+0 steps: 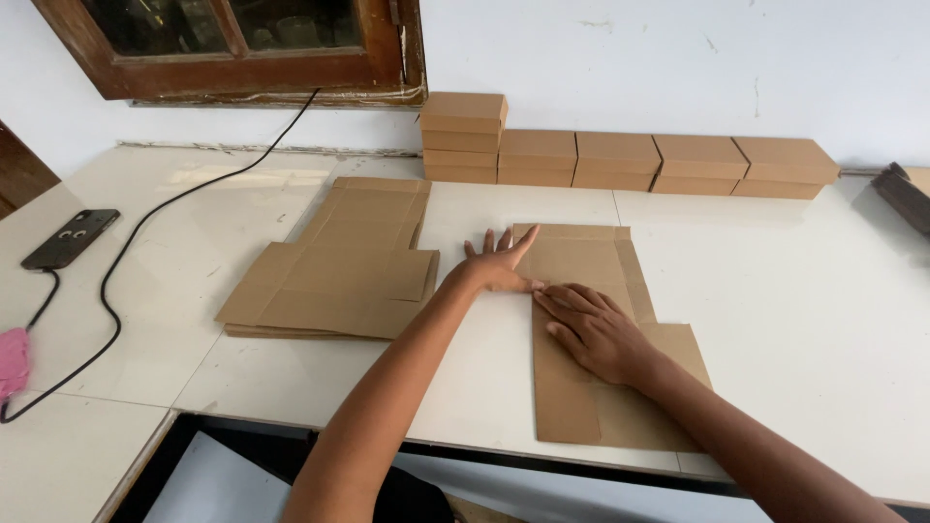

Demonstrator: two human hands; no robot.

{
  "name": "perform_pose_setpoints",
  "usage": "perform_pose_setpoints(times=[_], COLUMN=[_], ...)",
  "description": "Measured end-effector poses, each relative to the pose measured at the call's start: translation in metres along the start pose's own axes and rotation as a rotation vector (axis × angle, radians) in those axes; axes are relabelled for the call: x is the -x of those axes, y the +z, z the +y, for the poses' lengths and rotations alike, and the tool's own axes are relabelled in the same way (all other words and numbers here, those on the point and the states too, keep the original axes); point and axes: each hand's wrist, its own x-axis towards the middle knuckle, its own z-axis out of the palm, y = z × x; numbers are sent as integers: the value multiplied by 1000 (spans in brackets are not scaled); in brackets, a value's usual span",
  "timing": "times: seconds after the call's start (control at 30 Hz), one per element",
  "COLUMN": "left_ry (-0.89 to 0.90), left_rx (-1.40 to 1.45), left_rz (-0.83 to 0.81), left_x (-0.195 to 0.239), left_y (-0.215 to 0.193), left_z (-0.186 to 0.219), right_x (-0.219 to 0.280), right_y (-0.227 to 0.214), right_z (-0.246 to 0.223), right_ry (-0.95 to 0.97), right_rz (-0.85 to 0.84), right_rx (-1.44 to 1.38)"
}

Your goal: The person folds flat cardboard sheets into small rectangular boxes by hand. They fold the side flaps, tuck the tabs, and close the top flaps to form the box, then place the finished box with others on the table.

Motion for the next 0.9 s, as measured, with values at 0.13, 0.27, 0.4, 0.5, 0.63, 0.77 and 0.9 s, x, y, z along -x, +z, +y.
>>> perform_pose_setpoints(times=[0.13, 0.27, 0.4, 0.5, 0.63, 0.77, 0.9], left_ry=[-17, -36, -25, 2, 17, 15, 80], left_rx=[-5, 5, -27, -17, 4, -18, -6], left_rz=[-23, 3, -20, -5, 37, 227, 358], left_x=[-17, -16, -25, -25, -23, -19, -17], left_y=[5, 7, 10, 10, 15, 20, 24], left_z=[-9, -10, -15, -17, -22, -24, -21], right_x=[-3, -2, 1, -7, -7, -5, -5], right_y=[5, 3, -9, 13, 10, 13, 19], right_z=[8, 8, 0, 18, 13, 14, 23], right_ry=[60, -28, 54, 190, 238, 231, 147], right_rz=[-16, -4, -33, 7, -33, -13, 16], right_rx=[-14, -64, -25, 27, 18, 11, -14])
